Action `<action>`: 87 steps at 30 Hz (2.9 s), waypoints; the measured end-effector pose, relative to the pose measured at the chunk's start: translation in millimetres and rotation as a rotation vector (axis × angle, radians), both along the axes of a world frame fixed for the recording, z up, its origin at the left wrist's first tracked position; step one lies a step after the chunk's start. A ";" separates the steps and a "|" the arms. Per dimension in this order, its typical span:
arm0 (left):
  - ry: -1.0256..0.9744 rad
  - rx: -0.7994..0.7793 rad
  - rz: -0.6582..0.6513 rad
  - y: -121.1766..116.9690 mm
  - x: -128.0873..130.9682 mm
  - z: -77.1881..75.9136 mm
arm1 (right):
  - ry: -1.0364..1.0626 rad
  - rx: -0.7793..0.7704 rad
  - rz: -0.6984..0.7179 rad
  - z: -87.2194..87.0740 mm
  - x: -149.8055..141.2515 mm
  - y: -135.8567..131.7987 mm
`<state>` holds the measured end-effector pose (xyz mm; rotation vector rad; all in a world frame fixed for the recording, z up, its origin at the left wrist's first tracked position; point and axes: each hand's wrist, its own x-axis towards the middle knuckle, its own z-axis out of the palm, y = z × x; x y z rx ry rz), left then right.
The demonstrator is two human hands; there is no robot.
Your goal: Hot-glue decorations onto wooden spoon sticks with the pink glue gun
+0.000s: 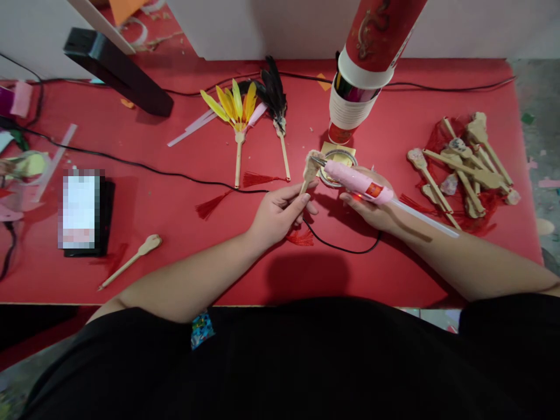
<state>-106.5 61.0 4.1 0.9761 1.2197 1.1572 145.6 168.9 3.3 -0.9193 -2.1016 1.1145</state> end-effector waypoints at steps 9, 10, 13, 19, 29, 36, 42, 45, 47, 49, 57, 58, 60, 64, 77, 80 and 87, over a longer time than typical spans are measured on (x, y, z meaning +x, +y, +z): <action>-0.021 0.000 0.005 0.5 0.4 -0.5 | -0.031 -0.083 -0.005 11.5 -3.2 -4.4; -0.022 -0.001 0.005 0.5 0.3 -0.7 | -0.035 -0.085 -0.008 11.6 -3.2 -4.3; -0.028 -0.007 0.007 0.5 0.1 -1.1 | -0.021 -0.076 0.003 8.4 -2.1 -3.2; 0.001 -0.017 0.014 0.4 -0.1 -0.8 | -0.062 -0.065 0.001 3.4 -0.1 -1.0; 0.153 0.033 0.068 -5.1 3.4 -2.0 | -0.149 0.095 -0.012 19.4 0.4 -6.5; 0.329 0.107 0.168 -6.4 0.1 2.7 | -0.214 0.133 0.015 13.0 0.2 -19.6; 0.174 0.055 0.137 -3.6 -0.3 6.0 | -0.166 0.217 -0.054 14.2 9.8 7.2; 0.124 0.049 0.121 -3.2 0.7 5.4 | -0.234 0.256 -0.058 29.5 26.0 20.4; 0.106 0.045 0.121 -2.9 1.4 4.9 | -0.325 0.213 -0.001 37.7 38.0 20.9; 0.097 0.046 0.122 -2.5 1.8 4.4 | -0.369 0.139 -0.031 38.1 47.4 15.4; 0.087 0.068 0.094 -1.2 1.3 3.0 | -0.422 0.298 0.050 9.3 55.1 19.1; 0.090 0.069 0.089 -1.2 1.2 3.4 | -0.431 0.313 0.093 13.4 61.1 24.7; 0.100 0.073 0.083 -1.2 1.0 4.3 | -0.449 0.294 0.140 28.8 79.8 35.4; 0.105 0.077 0.069 -0.6 0.9 4.7 | -0.445 0.279 0.012 72.2 116.5 50.9; 0.082 0.083 0.008 0.1 1.8 -1.6 | -0.137 0.333 -0.413 68.7 -9.8 102.6; 0.075 0.096 -0.001 0.7 2.5 -2.1 | -0.093 0.310 -0.405 59.5 -26.2 91.3; 0.096 0.119 -0.005 1.5 2.4 -2.0 | 0.090 0.186 -0.551 48.2 -43.1 80.3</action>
